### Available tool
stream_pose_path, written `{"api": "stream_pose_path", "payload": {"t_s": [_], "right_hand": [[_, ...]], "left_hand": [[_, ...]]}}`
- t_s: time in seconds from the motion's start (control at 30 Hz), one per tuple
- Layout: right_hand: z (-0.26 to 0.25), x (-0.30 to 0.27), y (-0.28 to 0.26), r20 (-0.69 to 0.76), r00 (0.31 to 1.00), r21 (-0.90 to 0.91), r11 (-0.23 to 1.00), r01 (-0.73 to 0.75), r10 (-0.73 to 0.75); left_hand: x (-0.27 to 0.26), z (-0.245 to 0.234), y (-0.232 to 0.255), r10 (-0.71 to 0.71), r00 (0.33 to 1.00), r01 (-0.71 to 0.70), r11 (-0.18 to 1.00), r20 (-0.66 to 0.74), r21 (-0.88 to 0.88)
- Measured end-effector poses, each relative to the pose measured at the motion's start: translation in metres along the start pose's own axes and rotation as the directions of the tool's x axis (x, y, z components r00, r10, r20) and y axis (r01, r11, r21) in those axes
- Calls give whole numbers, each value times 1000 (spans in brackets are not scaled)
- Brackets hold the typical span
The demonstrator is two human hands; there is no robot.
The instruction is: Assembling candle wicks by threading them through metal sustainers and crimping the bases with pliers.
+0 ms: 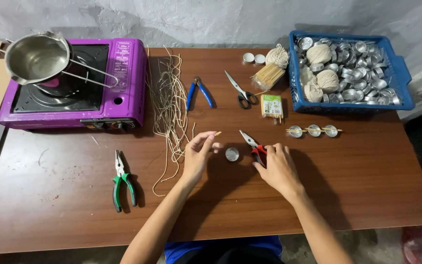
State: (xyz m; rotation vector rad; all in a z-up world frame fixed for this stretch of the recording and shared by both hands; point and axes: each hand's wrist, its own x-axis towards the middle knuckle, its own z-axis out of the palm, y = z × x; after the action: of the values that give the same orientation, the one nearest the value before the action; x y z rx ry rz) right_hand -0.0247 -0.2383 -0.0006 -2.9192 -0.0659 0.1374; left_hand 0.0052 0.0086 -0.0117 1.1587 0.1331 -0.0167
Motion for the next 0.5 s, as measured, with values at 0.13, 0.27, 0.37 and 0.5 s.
{"api": "stream_pose_path", "payload": {"t_s": [0.13, 0.27, 0.37, 0.5], "right_hand": [[-11, 15, -5, 9, 1000, 28, 999, -25, 25], [-18, 58, -11, -137, 990, 89, 995, 39, -27], [-19, 110, -23, -274, 957, 65, 992, 111, -89], [-14, 180, -45, -375, 914, 46, 982, 184, -154]], "left_hand": [[1, 1, 10, 136, 991, -132, 980, -17, 151], [3, -1, 0, 155, 987, -149, 978, -34, 144], [5, -3, -4, 151, 987, -142, 980, -61, 140], [10, -6, -13, 133, 987, -127, 989, -85, 81]]}}
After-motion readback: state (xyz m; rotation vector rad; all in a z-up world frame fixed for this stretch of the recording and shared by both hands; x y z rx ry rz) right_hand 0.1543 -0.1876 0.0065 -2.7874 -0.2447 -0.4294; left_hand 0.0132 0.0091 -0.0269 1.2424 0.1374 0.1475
